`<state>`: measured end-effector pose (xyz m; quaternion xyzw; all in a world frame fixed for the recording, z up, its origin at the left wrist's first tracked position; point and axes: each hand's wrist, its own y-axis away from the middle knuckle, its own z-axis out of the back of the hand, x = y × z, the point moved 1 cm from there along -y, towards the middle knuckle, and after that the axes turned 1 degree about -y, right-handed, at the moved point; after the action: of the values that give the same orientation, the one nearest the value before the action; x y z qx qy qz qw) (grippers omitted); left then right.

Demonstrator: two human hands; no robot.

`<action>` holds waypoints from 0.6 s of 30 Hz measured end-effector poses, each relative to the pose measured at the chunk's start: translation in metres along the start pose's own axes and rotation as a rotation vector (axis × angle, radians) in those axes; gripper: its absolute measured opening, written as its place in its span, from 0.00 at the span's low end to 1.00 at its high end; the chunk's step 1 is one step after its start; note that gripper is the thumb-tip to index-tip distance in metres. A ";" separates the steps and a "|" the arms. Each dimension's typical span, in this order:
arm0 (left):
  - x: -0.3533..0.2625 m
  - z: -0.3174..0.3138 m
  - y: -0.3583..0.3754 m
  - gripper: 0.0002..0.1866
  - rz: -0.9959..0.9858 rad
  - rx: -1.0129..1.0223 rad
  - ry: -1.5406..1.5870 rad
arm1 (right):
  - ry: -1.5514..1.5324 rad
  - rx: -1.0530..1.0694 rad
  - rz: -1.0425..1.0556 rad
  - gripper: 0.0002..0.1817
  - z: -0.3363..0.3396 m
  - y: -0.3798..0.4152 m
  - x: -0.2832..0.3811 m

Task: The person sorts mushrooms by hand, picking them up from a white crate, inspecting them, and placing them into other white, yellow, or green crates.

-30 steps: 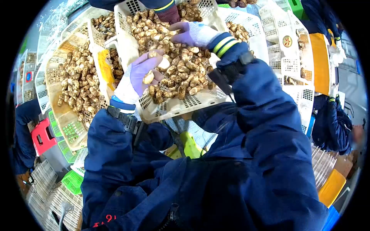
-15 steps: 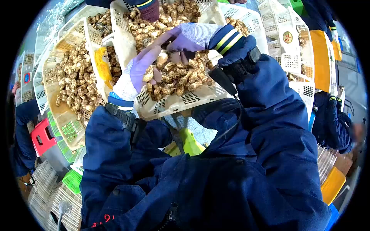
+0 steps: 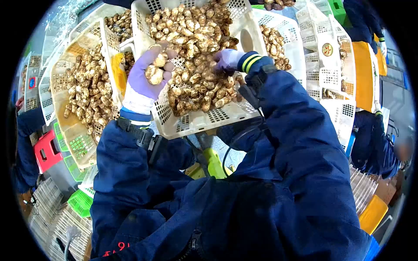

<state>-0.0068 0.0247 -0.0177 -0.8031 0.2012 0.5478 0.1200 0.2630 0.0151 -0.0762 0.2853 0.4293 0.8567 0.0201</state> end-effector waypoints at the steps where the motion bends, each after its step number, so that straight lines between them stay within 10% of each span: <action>1: -0.002 0.006 -0.006 0.18 0.150 -0.053 0.243 | -0.290 0.003 0.097 0.20 0.006 0.018 0.004; 4: -0.018 0.025 -0.014 0.18 0.188 -0.075 0.358 | -0.966 0.272 0.395 0.28 0.018 0.071 0.021; 6: -0.055 0.019 -0.006 0.19 -0.081 -0.181 -0.490 | -1.083 0.315 0.617 0.29 0.018 0.085 0.009; 10: -0.096 0.074 -0.009 0.37 -0.204 -0.757 -0.357 | -0.976 0.147 0.614 0.25 0.014 0.123 0.023; 14: -0.103 0.082 -0.006 0.39 -0.374 -0.835 -0.528 | -0.715 -0.352 0.283 0.23 0.046 0.160 0.010; 18: -0.073 0.055 -0.015 0.15 -0.818 -0.121 -1.508 | 0.537 -1.028 -0.006 0.25 0.059 0.149 -0.052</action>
<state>-0.0691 0.0750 0.0292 -0.2390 -0.2669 0.8586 0.3667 0.3674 -0.0506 0.0378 0.0105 -0.0512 0.9974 0.0490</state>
